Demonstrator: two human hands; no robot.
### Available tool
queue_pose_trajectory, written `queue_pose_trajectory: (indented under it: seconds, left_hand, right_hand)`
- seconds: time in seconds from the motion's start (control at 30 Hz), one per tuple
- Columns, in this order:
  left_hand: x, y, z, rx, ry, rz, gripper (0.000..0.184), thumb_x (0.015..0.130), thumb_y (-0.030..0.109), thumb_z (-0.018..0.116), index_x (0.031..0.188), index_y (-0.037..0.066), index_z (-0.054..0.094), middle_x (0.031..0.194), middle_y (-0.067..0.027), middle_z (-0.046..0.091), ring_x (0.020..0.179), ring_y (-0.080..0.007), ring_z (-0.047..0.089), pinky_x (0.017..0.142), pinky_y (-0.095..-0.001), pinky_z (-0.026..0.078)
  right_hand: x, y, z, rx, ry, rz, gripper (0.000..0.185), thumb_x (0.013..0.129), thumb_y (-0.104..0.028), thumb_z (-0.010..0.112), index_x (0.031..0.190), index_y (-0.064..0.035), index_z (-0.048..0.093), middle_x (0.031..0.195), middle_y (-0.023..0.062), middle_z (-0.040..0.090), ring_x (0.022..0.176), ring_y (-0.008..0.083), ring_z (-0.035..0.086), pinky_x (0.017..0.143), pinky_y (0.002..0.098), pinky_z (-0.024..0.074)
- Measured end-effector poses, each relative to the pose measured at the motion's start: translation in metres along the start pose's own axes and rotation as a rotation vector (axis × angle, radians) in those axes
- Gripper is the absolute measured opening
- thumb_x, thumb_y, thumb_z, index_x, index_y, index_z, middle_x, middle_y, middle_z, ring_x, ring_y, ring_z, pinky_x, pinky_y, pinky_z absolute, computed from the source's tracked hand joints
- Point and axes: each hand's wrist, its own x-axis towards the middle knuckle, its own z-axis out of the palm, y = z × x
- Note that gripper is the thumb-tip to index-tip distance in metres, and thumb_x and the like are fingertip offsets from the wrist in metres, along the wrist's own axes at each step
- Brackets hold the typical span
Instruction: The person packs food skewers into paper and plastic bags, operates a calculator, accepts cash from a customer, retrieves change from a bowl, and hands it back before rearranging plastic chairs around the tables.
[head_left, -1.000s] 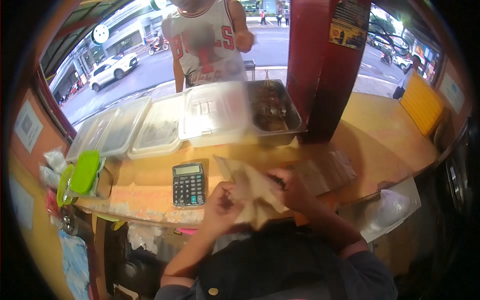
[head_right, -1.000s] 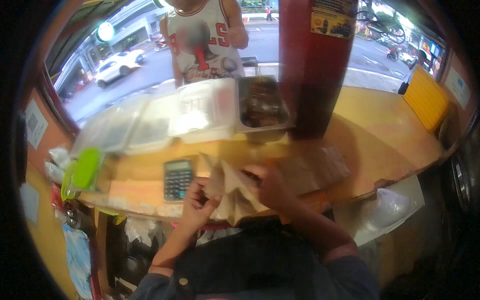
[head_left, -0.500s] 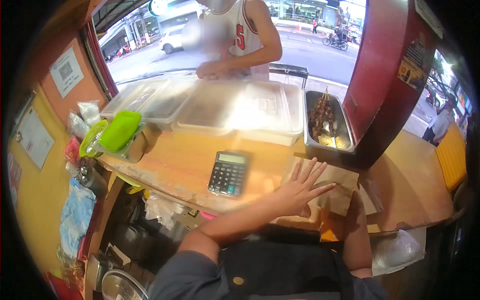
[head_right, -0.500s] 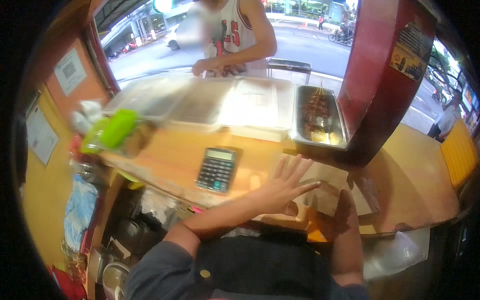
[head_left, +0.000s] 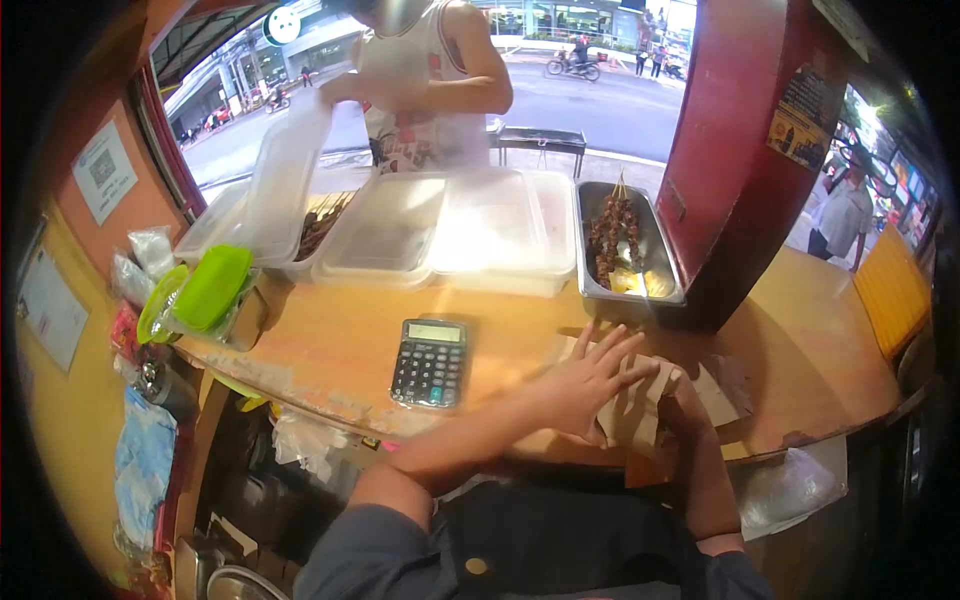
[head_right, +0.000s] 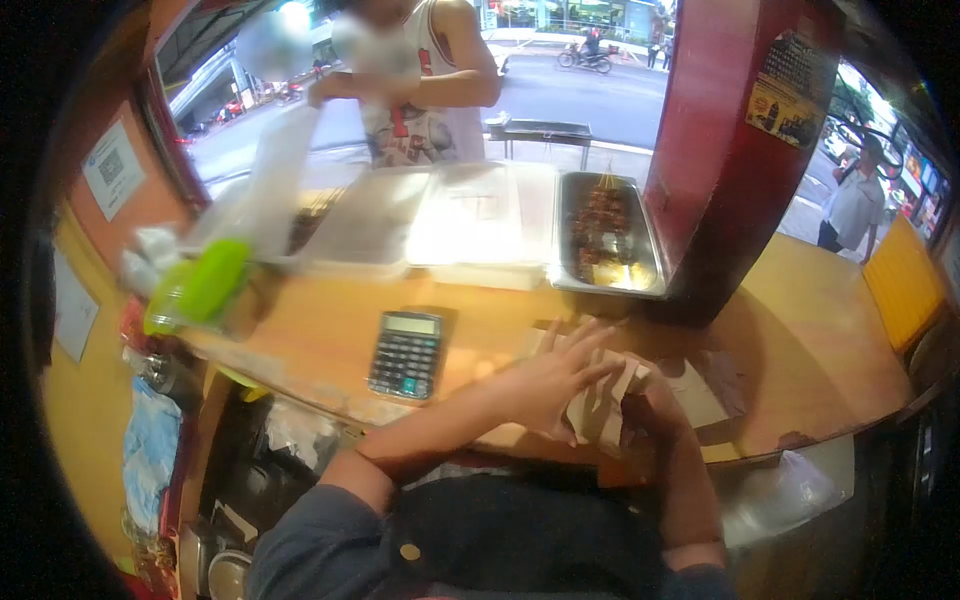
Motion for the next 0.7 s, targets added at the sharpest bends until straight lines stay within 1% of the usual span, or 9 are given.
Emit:
queue_pose_trajectory:
  seconds: [0.03,0.13,0.2,0.23,0.27,0.37,0.43,0.63,0.7]
  left_hand:
    - [-0.002,0.004,-0.007,0.003,0.0,0.003,0.103,0.056,0.047,0.079,0.141,0.019,0.03,0.146,-0.022,0.013,0.136,-0.0427,0.011,0.105,-0.0632,0.011]
    - [-0.01,0.023,-0.027,0.067,0.37,0.228,0.06,0.073,0.035,0.065,0.13,0.025,0.049,0.145,-0.0158,0.023,0.136,-0.0356,0.015,0.103,-0.0642,0.016]
    - [-0.014,0.025,-0.048,0.2,0.356,0.321,0.053,0.075,0.034,0.061,0.127,0.028,0.052,0.142,-0.0116,0.03,0.136,-0.032,0.018,0.104,-0.0613,0.017]
    - [-0.017,0.025,-0.058,0.335,0.344,0.41,0.047,0.077,0.033,0.057,0.124,0.031,0.055,0.14,-0.0075,0.036,0.135,-0.0284,0.021,0.106,-0.0585,0.018]
    - [-0.02,0.025,-0.066,0.394,0.393,0.419,0.032,0.075,0.026,0.058,0.106,0.028,0.065,0.124,-0.0037,0.052,0.129,-0.0232,0.033,0.106,-0.0569,0.021]
    - [-0.043,0.029,-0.108,0.603,0.254,0.412,0.018,0.072,0.021,0.06,0.09,0.022,0.064,0.104,-0.0017,0.059,0.12,-0.0223,0.043,0.105,-0.0562,0.023]
    - [-0.057,0.028,-0.12,0.479,0.373,0.342,0.008,0.07,0.016,0.06,0.078,0.017,0.059,0.086,0.0012,0.058,0.113,-0.0205,0.049,0.105,-0.0561,0.026]
    - [-0.089,0.023,-0.127,0.486,0.43,0.043,0.016,0.065,0.021,0.071,0.068,0.015,0.057,0.079,0.0016,0.061,0.115,-0.0263,0.05,0.105,-0.057,0.023]
    - [-0.101,0.021,-0.126,0.466,0.417,0.038,0.02,0.066,0.025,0.073,0.071,0.014,0.056,0.096,0.0011,0.058,0.116,-0.0264,0.046,0.104,-0.0573,0.025]
  right_hand:
    - [0.003,-0.009,0.003,-0.001,0.002,-0.004,0.035,0.086,-0.03,0.061,0.109,-0.0038,0.055,0.101,0.0028,0.06,0.087,0.0095,0.056,0.078,0.0278,0.0483]
    - [0.014,-0.045,0.013,-0.199,0.114,0.005,0.028,0.082,-0.016,0.064,0.106,-0.0025,0.056,0.103,0.0068,0.061,0.088,0.0152,0.058,0.077,0.03,0.0482]
    - [0.027,-0.083,0.011,-0.733,-0.069,-0.176,0.026,0.077,-0.01,0.067,0.099,-0.0021,0.056,0.092,0.0136,0.062,0.083,0.02,0.061,0.071,0.031,0.0483]
    - [0.031,-0.1,0.018,-0.735,-0.063,-0.17,0.026,0.077,-0.01,0.067,0.099,-0.0021,0.056,0.092,0.0136,0.062,0.083,0.02,0.061,0.071,0.031,0.0483]
    - [0.036,-0.112,0.027,-0.783,-0.12,-0.087,0.026,0.075,-0.01,0.069,0.095,-0.0012,0.055,0.086,0.0145,0.061,0.08,0.021,0.06,0.069,0.0314,0.0479]
    - [0.051,-0.116,0.022,-0.812,-0.14,-0.067,0.025,0.071,-0.01,0.072,0.085,0.0006,0.053,0.076,0.0151,0.06,0.072,0.0226,0.059,0.064,0.0327,0.0462]
    - [0.061,-0.133,0.023,-1.005,-0.115,0.083,0.023,0.068,-0.002,0.069,0.088,-0.0005,0.056,0.068,0.0082,0.059,0.065,0.0117,0.055,0.059,0.0288,0.0461]
    - [0.067,-0.126,0.02,-1.0,-0.229,0.063,0.021,0.068,-0.001,0.067,0.085,-0.0019,0.055,0.07,0.0083,0.059,0.062,0.0145,0.055,0.056,0.0278,0.0447]
    - [0.07,-0.132,0.027,-0.981,-0.342,0.137,0.017,0.073,0.002,0.061,0.088,0.0006,0.055,0.079,0.0135,0.061,0.072,0.0208,0.06,0.062,0.0317,0.0472]
